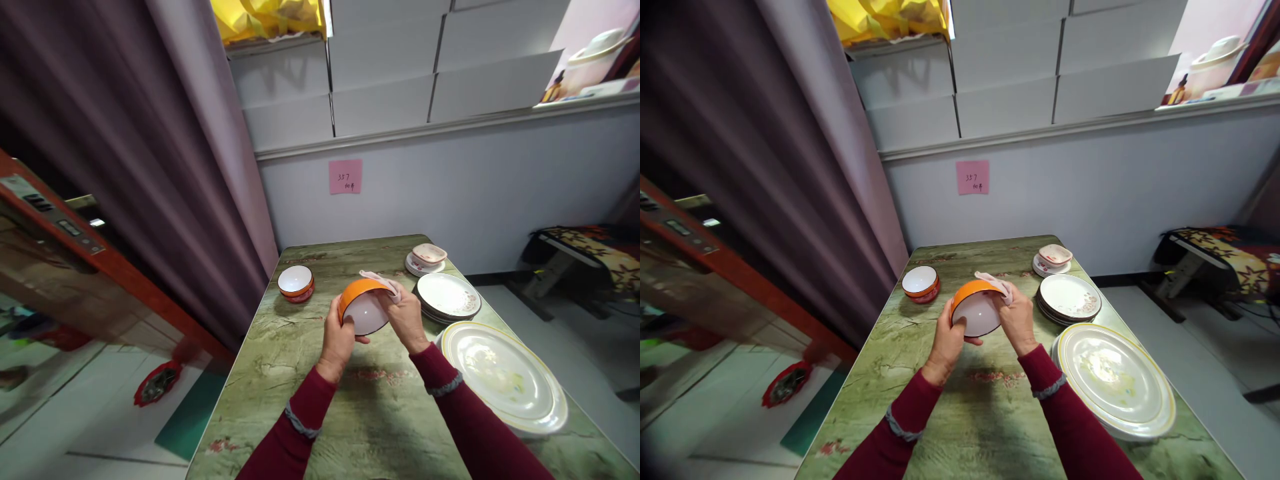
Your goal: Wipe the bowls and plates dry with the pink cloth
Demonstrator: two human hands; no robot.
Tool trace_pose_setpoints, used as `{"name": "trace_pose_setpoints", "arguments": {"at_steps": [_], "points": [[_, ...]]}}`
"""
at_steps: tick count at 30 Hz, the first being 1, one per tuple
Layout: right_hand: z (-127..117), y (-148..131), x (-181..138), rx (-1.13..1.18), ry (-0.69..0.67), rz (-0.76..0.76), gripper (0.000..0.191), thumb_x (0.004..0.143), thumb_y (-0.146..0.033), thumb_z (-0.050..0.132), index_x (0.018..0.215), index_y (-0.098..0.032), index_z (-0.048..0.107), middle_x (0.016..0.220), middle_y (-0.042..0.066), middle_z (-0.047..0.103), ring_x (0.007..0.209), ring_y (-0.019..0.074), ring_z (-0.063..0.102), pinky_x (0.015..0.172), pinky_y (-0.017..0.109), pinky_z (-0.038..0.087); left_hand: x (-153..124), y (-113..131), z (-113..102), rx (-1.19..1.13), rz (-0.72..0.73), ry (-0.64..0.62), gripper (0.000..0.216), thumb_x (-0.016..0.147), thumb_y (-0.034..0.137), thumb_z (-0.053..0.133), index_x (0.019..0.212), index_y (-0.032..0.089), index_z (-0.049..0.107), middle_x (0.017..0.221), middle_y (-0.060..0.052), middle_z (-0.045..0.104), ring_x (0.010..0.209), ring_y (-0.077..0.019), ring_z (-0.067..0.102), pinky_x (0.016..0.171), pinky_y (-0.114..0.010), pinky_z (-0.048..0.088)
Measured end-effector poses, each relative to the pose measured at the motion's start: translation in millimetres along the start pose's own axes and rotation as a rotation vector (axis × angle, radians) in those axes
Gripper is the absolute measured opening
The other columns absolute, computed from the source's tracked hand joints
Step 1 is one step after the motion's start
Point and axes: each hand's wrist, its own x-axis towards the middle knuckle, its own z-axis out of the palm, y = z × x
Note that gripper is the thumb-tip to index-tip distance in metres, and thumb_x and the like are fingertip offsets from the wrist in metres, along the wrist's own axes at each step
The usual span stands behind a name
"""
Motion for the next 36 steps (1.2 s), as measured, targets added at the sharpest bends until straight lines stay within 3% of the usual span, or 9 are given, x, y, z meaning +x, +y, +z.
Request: {"name": "trace_pose_setpoints", "arguments": {"at_steps": [4,6,9,12,14,18,22,30,36], "points": [[27.6,10.7,-22.6,0.436,0.158,0.462,0.042,0.071,-0.046,0.077,0.098,-0.015,0.07,0.086,0.006,0.076,0.072,0.0222,0.069,0.06,0.032,0.056,0.9,-3.4,9.5,-0.053,0.017,0.04,0.057,0.075,0.027,0.057,0.131,0.025,0.048,0.121,-0.008,0.062,0.087,-0.0222,0.067,0.045,-0.025,0.058],[37.0,13.7,-32.2,0.538,0.183,0.572,0.046,0.068,-0.047,0.079,0.098,-0.014,0.068,0.082,0.006,0.075,0.066,0.0216,0.069,0.053,0.031,0.054,0.6,-7.1,12.3,-0.059,0.025,0.049,0.055,0.078,0.033,0.059,0.131,0.024,0.047,0.121,-0.009,0.063,0.086,-0.0221,0.068,0.046,-0.025,0.058],[35.1,17.4,-33.1,0.468,0.17,0.5,0.045,0.069,-0.049,0.078,0.094,-0.014,0.068,0.08,0.006,0.074,0.065,0.0216,0.068,0.054,0.032,0.055,0.5,-10.3,9.5,-0.014,0.025,-0.005,0.055,0.078,0.041,0.065,0.128,0.023,0.049,0.116,-0.009,0.065,0.082,-0.0217,0.068,0.048,-0.026,0.059],[15.0,18.2,-19.2,0.332,0.15,0.365,0.038,0.071,-0.046,0.077,0.092,-0.015,0.072,0.086,0.007,0.076,0.074,0.0227,0.069,0.066,0.033,0.056,1.4,-6.7,-2.9,0.166,0.103,-0.061,0.063,0.075,0.043,0.074,0.129,0.021,0.051,0.114,-0.01,0.066,0.093,-0.0241,0.068,0.068,-0.032,0.062],[-2.0,14.8,-8.0,0.108,0.057,0.159,0.03,0.078,-0.04,0.071,0.1,-0.019,0.074,0.096,0.006,0.077,0.084,0.0233,0.07,0.074,0.032,0.055,2.5,-0.6,-13.5,0.292,0.186,-0.053,0.075,0.072,0.04,0.078,0.136,0.019,0.047,0.125,-0.014,0.062,0.107,-0.0273,0.065,0.086,-0.038,0.059],[-23.1,1.3,4.2,-0.452,-0.244,-0.377,0.035,0.088,-0.018,0.055,0.12,-0.024,0.069,0.111,0.007,0.076,0.095,0.0218,0.071,0.084,0.03,0.053,5.2,11.7,-28.8,0.424,0.276,-0.185,0.086,0.068,0.031,0.08,0.144,0.019,0.042,0.141,-0.019,0.052,0.126,-0.0341,0.055,0.093,-0.044,0.055],[-22.3,-7.6,3.0,-0.693,-0.39,-0.588,0.039,0.087,-0.011,0.056,0.124,-0.021,0.066,0.11,0.009,0.075,0.093,0.0201,0.071,0.079,0.026,0.053,7.9,13.5,-33.8,0.402,0.27,-0.402,0.084,0.067,0.023,0.081,0.143,0.021,0.044,0.142,-0.014,0.055,0.13,-0.0305,0.053,0.109,-0.045,0.044],[-20.6,-7.0,4.3,-0.666,-0.403,-0.488,0.044,0.085,-0.008,0.054,0.122,-0.026,0.067,0.109,0.004,0.076,0.094,0.0176,0.072,0.079,0.022,0.051,11.7,2.4,-45.2,0.096,0.02,-0.554,0.094,0.059,0.027,0.09,0.143,0.022,0.046,0.142,-0.014,0.056,0.127,-0.032,0.056,0.095,-0.037,0.053],[-12.3,8.0,11.7,-0.32,-0.278,-0.107,0.027,0.082,-0.039,0.07,0.106,-0.026,0.073,0.104,0.003,0.078,0.087,0.0205,0.071,0.077,0.027,0.051,13.1,-28.9,-36.1,-0.234,-0.14,-0.284,0.117,0.062,0.036,0.088,0.156,0.015,0.022,0.098,-0.01,0.075,0.086,-0.0244,0.07,0.076,-0.032,0.055]]}}
